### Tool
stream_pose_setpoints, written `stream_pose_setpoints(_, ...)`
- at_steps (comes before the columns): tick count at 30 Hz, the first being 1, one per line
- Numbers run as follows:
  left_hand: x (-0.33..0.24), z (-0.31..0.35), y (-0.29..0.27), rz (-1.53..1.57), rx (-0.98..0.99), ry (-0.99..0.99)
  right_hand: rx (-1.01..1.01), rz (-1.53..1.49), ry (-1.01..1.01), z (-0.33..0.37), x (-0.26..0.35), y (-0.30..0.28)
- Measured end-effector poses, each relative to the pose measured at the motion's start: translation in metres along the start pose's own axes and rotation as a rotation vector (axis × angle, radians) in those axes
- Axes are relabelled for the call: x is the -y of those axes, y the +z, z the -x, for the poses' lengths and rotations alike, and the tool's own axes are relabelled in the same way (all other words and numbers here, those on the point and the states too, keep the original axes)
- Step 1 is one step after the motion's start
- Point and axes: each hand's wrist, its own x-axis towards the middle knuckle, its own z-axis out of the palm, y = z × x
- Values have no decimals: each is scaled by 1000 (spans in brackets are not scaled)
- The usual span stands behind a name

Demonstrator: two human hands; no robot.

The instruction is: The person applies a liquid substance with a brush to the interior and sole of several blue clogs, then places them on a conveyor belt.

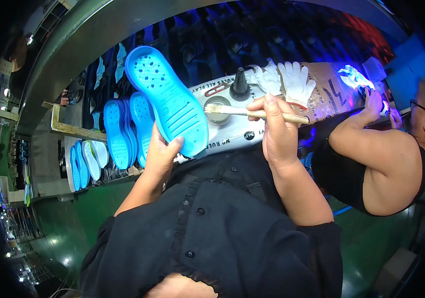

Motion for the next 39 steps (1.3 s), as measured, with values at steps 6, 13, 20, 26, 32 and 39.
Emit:
stream_pose_setpoints(6, -3, 2, 2, -8, -6, 2, 104, -114, 103, 8, 4, -4)
stream_pose_setpoints(13, -13, 7, 12, -38, -6, -42, 84, -160, 133, 16, 11, -13)
stream_pose_setpoints(20, -43, 5, 13, -12, 58, 69, -64, -273, 150, 23, 14, -32)
stream_pose_setpoints(26, -107, -4, 29, 153, 402, -283, -201, -298, 156, 23, 12, -69)
stream_pose_setpoints(32, -145, -41, 100, 119, 666, -353, -340, -312, 197, 26, 5, -112)
stream_pose_setpoints(39, -234, -278, 203, 356, 433, -57, -335, -352, 178, 24, 3, -140)
